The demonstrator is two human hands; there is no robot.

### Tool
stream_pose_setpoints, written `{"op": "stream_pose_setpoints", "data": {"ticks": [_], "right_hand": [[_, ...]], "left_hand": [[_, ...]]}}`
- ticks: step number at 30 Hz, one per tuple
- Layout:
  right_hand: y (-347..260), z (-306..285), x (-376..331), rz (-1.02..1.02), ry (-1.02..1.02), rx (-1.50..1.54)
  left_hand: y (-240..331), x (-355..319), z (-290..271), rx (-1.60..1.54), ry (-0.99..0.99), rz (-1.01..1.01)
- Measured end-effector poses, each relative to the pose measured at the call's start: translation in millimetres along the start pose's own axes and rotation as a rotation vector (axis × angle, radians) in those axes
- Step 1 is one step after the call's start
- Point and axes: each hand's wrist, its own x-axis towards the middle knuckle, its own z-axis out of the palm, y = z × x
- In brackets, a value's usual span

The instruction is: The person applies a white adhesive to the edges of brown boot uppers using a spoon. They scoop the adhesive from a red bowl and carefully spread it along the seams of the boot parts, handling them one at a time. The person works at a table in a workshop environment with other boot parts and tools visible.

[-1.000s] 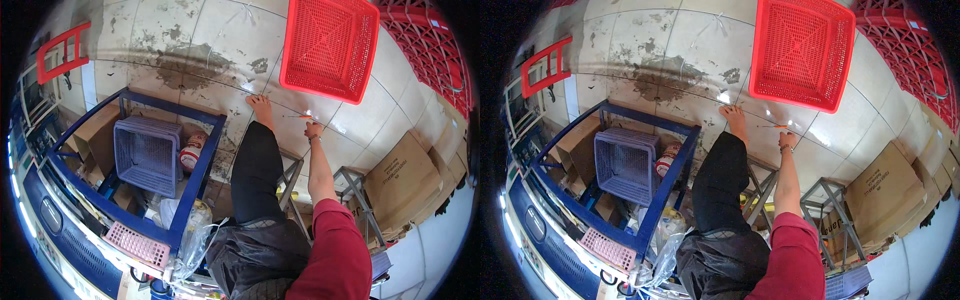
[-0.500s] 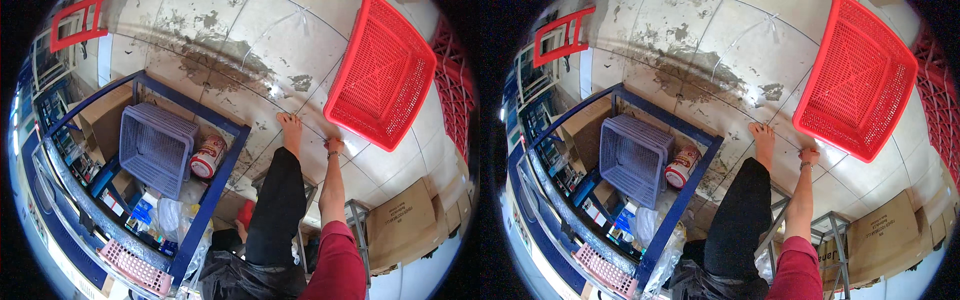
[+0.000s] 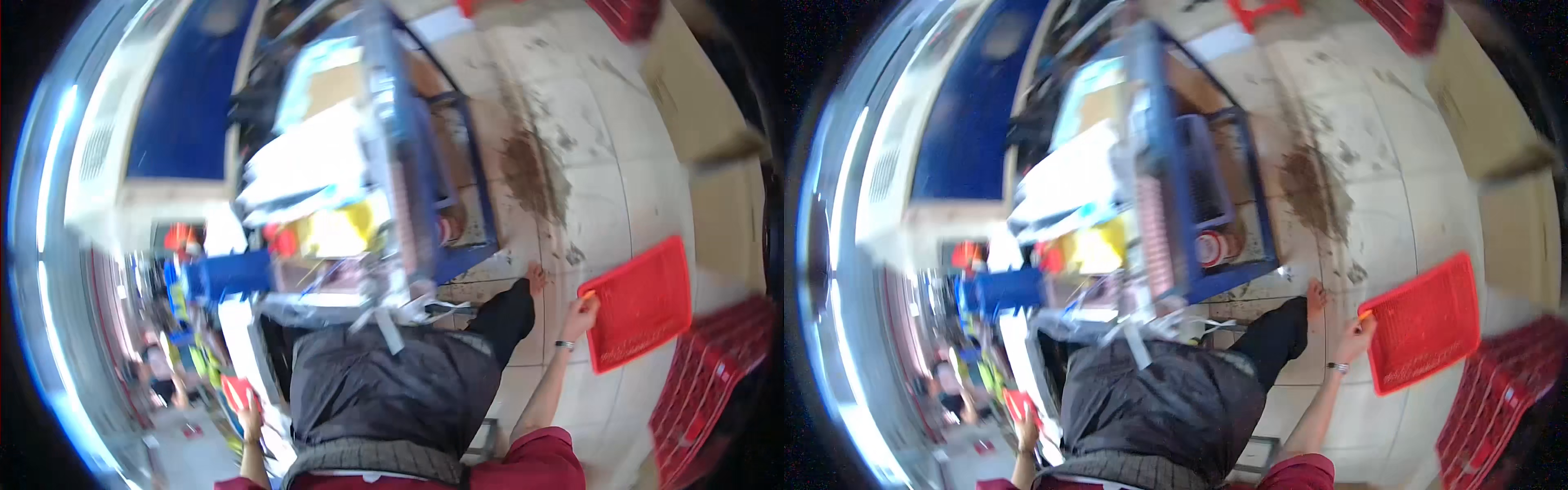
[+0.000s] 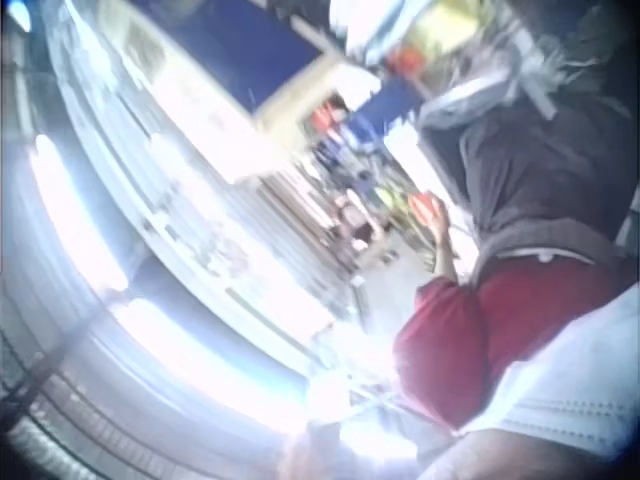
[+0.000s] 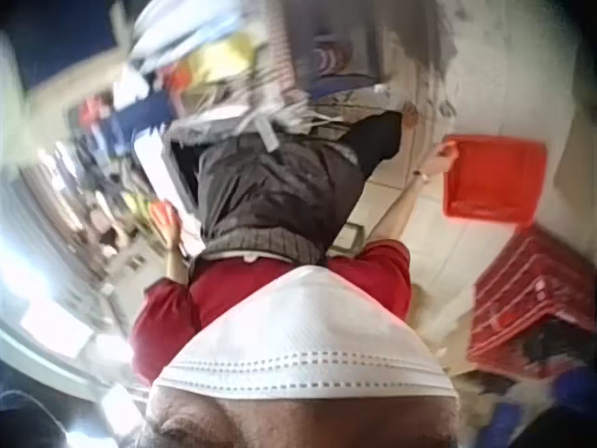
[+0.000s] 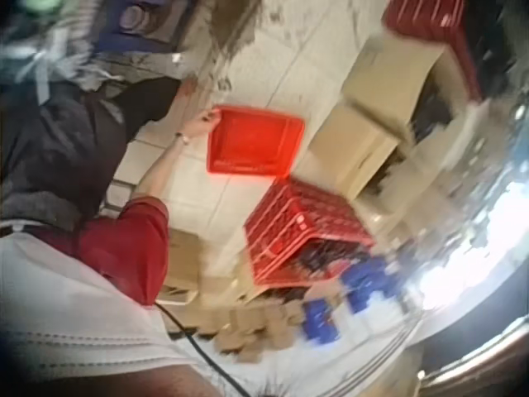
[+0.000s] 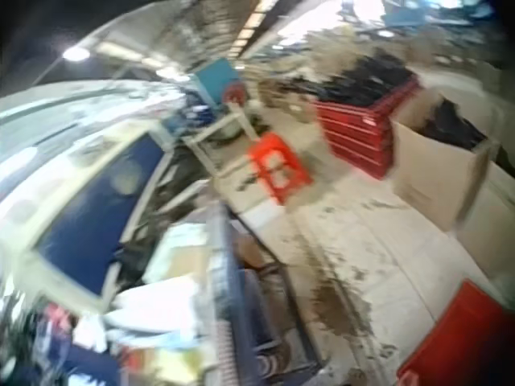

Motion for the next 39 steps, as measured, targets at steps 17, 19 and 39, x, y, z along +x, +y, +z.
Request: {"op": "stream_pose_setpoints", "data": {"ticks": [17,19,39], "right_hand": [[-549.8,56.2,-336.8,-1.023,-0.891,0.374],[-534.0,63.5,-348.8,-1.179,-0.737,0.199],[-434.4,92.4,-311.5,-1.126,-0.369,0.108]], "left_hand": [[47.3,-0.2,93.0,-1.778,-0.072,-0.068],[51.9,15.6,92.6,-1.799,-0.092,0.018],[45.2,9.1,217.0,-1.643,-0.319,-0.354]]}}
